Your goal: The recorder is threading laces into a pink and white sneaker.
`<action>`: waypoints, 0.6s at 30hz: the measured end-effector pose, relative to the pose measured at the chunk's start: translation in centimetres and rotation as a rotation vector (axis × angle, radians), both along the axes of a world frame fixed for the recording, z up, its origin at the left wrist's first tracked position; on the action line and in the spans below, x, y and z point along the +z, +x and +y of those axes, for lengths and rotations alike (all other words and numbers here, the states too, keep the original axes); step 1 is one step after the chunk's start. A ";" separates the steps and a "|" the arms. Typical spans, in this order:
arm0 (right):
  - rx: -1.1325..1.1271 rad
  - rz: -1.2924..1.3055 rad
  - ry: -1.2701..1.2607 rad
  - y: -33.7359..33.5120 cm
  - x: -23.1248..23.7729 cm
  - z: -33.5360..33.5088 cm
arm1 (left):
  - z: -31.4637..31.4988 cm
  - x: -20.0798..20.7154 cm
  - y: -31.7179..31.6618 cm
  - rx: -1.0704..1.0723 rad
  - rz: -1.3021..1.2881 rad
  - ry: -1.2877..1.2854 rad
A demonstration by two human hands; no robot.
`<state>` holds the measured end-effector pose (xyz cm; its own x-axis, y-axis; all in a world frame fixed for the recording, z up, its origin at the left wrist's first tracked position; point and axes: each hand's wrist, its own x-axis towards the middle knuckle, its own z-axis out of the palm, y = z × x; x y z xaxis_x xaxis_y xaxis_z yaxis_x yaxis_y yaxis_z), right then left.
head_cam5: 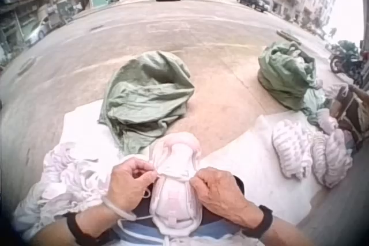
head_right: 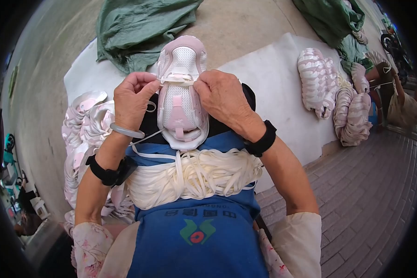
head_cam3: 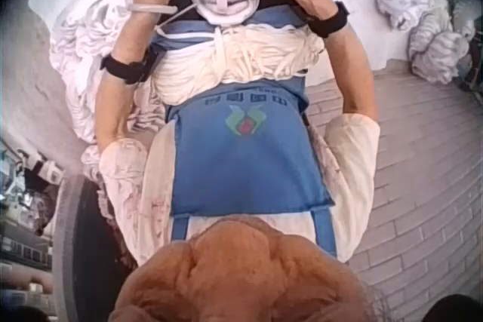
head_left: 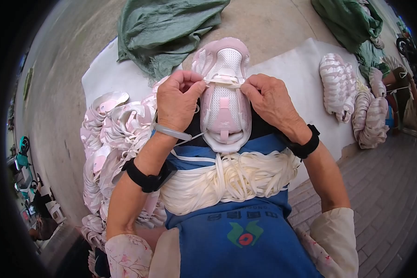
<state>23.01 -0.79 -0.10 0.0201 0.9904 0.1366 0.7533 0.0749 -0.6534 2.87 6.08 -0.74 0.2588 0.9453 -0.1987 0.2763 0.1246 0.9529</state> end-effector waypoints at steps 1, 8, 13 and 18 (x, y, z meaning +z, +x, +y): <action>-0.009 0.015 -0.082 0.2 0.1 0.1 | -0.1 0.1 0.1 0.001 -0.001 -0.001; -0.084 -0.450 0.177 -1.4 1.2 -2.2 | -0.3 0.0 0.6 -0.128 0.170 0.299; -0.065 -0.446 0.036 -3.1 1.3 -2.9 | -0.9 0.6 -0.7 -0.264 0.347 0.455; -0.059 -0.298 -0.053 -3.3 0.1 -2.4 | -2.8 1.5 -0.4 -0.414 0.521 0.561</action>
<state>19.76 -3.23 0.00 0.0448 0.9946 0.0931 0.9145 -0.0034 -0.4046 2.46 3.25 0.77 0.6094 0.7889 0.0791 0.6134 -0.5323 0.5834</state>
